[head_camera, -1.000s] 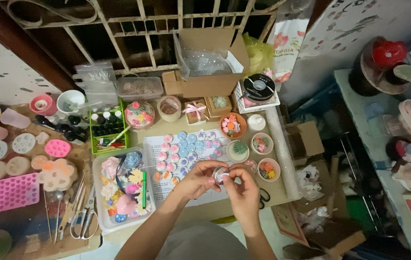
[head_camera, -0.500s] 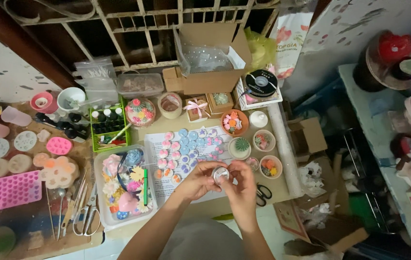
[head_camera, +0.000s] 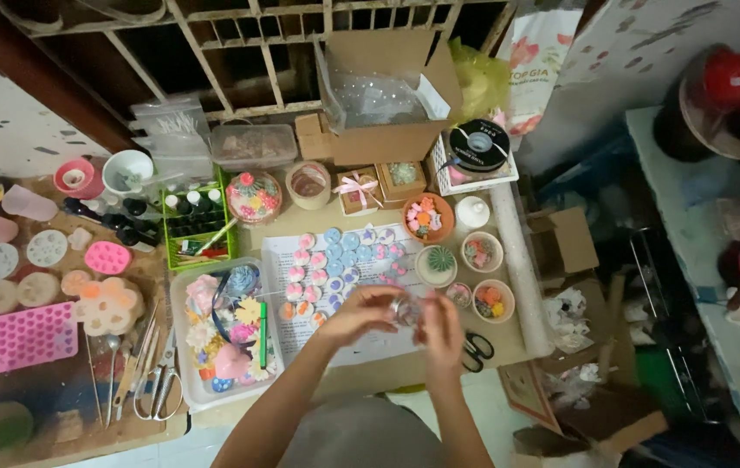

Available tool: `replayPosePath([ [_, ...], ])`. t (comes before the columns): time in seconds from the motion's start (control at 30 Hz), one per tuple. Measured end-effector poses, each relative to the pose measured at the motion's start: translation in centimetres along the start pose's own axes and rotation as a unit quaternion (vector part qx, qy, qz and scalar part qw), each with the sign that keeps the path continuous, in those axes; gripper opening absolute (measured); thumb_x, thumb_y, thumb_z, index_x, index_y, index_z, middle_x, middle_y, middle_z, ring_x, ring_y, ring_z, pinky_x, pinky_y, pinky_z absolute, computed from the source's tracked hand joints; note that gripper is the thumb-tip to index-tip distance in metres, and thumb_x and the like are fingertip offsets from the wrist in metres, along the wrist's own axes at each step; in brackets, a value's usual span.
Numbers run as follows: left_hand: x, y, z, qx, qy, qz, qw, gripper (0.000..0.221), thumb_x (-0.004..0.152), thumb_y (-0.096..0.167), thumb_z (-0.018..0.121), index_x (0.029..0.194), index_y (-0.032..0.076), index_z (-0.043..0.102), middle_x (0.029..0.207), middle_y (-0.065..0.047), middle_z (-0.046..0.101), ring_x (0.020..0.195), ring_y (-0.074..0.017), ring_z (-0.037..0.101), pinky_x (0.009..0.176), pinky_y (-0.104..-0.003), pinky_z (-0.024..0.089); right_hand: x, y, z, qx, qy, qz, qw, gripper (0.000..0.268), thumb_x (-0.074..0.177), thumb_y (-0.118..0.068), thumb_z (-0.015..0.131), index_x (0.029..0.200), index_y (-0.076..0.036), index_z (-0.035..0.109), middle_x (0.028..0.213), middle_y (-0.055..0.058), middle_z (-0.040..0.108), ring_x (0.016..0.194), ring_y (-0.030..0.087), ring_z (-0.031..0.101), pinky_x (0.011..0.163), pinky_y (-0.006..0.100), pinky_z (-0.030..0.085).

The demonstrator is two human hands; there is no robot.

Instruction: Applying small labels to decorative wax melts and organizing them on a production workbench.

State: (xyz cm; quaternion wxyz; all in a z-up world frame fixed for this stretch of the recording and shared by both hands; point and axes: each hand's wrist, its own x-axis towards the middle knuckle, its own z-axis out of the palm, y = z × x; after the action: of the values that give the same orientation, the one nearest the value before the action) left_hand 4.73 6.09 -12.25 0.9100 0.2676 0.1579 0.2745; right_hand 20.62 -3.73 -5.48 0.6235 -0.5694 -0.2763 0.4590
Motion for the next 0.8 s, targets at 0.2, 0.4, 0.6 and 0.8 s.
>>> replayPosePath([
  [0.2,7.6,-4.6,-13.8,0.583,0.327,0.015,0.744,0.049,0.07,0.02,0.083,0.115,0.003,0.07,0.096,-0.017,0.077,0.085,-0.0273,0.074,0.079,-0.038,0.061,-2.1,3.8,-11.7,-0.141,0.23,0.183,0.945,0.036,0.096,-0.028,0.065,0.125,-0.008,0.061,0.1,0.001,0.064,0.08,0.013,0.057,0.066,0.031,0.048],
  [0.4,10.4,-5.5,-14.6,0.704,0.274,0.0,0.656,0.044,0.073,0.019,0.076,0.116,0.01,0.069,0.111,-0.017,0.068,0.096,-0.0367,0.068,0.083,-0.046,0.058,-5.6,7.6,-19.9,-0.213,0.336,0.316,0.861,0.04,0.093,-0.023,0.072,0.129,-0.009,0.061,0.101,0.009,0.062,0.082,0.021,0.058,0.068,0.039,0.05],
  [0.6,9.9,-6.0,-14.6,0.765,0.272,-0.01,0.584,0.043,0.074,0.017,0.075,0.116,0.01,0.068,0.119,-0.012,0.063,0.118,-0.0331,0.058,0.089,-0.046,0.057,-6.1,12.3,-19.6,-0.215,0.233,0.262,0.912,0.036,0.089,-0.023,0.075,0.12,-0.007,0.069,0.095,0.007,0.069,0.07,0.017,0.058,0.06,0.033,0.048],
  [0.8,7.2,-4.3,-9.6,0.724,0.332,0.036,0.603,0.045,0.078,0.016,0.074,0.122,0.01,0.067,0.124,-0.015,0.06,0.117,-0.0355,0.058,0.089,-0.047,0.055,0.7,21.6,-13.3,-0.345,0.037,-0.006,0.938,0.017,0.089,-0.012,0.074,0.104,-0.005,0.074,0.083,0.006,0.07,0.07,0.015,0.063,0.064,0.03,0.052],
])
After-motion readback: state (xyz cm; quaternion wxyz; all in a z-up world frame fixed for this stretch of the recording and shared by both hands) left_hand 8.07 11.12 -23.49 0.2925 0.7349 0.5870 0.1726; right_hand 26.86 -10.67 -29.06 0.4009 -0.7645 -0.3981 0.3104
